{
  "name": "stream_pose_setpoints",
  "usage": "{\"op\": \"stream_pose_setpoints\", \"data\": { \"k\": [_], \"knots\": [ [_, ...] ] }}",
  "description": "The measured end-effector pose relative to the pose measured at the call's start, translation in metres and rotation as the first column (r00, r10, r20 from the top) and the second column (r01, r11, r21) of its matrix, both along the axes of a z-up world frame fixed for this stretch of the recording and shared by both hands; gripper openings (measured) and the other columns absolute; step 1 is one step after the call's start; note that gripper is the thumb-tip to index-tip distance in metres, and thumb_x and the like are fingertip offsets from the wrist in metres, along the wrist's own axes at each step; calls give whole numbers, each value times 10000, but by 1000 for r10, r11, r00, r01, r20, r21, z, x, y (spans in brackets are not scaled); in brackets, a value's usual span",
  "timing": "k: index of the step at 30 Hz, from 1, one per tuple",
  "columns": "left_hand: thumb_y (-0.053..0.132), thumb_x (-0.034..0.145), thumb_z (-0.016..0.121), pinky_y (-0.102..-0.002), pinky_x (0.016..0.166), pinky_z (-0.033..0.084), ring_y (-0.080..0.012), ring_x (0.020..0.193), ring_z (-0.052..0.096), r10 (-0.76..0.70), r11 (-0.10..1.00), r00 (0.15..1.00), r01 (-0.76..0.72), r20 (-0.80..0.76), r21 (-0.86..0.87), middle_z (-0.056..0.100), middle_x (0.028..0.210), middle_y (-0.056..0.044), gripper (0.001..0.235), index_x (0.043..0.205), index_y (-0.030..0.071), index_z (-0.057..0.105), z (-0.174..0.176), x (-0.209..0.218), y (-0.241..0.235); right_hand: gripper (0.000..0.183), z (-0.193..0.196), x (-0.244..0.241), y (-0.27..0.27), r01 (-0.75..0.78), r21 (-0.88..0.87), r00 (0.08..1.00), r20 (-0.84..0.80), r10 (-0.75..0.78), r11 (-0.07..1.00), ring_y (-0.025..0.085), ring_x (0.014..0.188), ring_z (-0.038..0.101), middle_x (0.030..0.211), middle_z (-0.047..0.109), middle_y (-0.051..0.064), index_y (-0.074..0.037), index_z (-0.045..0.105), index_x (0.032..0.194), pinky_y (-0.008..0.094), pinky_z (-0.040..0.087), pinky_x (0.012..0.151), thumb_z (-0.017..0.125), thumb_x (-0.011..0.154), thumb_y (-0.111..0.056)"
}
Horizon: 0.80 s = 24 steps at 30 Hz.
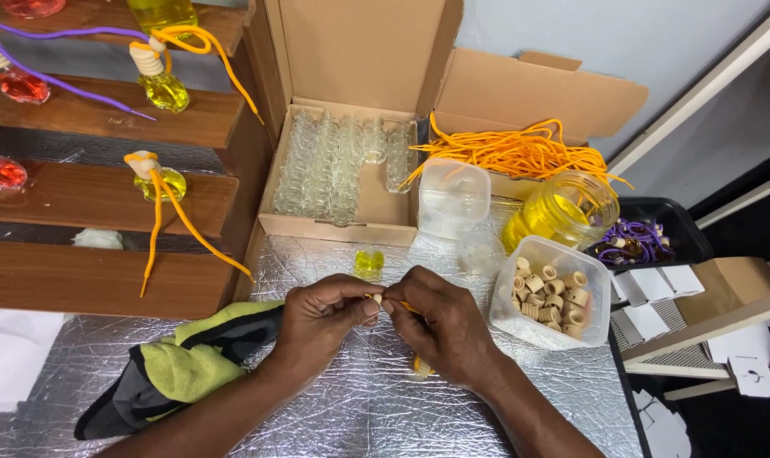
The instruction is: The person is assembling small perfume bottles by threading a yellow cord through a wooden cap and then placing the cap onto the bottle.
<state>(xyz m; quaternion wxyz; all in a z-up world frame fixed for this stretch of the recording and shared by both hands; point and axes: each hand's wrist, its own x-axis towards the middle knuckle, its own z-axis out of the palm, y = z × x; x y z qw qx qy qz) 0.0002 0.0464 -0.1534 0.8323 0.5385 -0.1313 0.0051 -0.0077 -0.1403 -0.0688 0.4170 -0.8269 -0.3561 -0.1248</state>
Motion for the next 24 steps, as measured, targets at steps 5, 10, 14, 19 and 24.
{"op": "stream_pose_setpoints", "data": {
  "k": [5,10,14,19,24],
  "knots": [
    [-42,790,835,-271,648,658,-175,695,730,-6,998,1000,4,29,63,784,873,-132,223,1006,-7,793,5,2,2,153,0,1,1,1,-19,998,-67,-2,1000,215,703,603,816,590,78,-37,660,984,339,475,624,556,1034,-138],
    [-31,757,861,-270,602,677,-172,688,738,57,989,998,-62,35,131,798,891,-132,243,988,13,803,8,-2,2,150,-5,5,0,8,16,997,-76,-7,1000,214,687,622,791,622,67,-39,702,983,336,461,588,602,1018,-146],
    [-67,778,838,-254,696,647,-137,774,754,112,980,990,-125,90,155,808,870,-112,226,983,2,772,18,-4,2,122,-7,4,1,16,92,987,-163,-1,996,189,711,672,796,677,54,-58,745,959,318,509,616,647,987,-126],
    [-36,764,858,-246,687,635,-127,747,735,142,952,955,-203,259,229,777,814,-65,163,872,52,773,29,-6,6,92,-13,6,1,28,128,974,-225,1,991,175,717,661,783,686,48,-66,762,955,317,515,623,679,966,-103],
    [33,764,867,-253,672,630,-147,736,723,136,886,879,-315,457,341,742,800,-61,125,828,69,765,43,-9,8,191,-18,5,0,87,246,781,-618,87,965,102,527,517,752,623,23,-35,776,975,254,427,448,696,967,-209]
  ]
}}
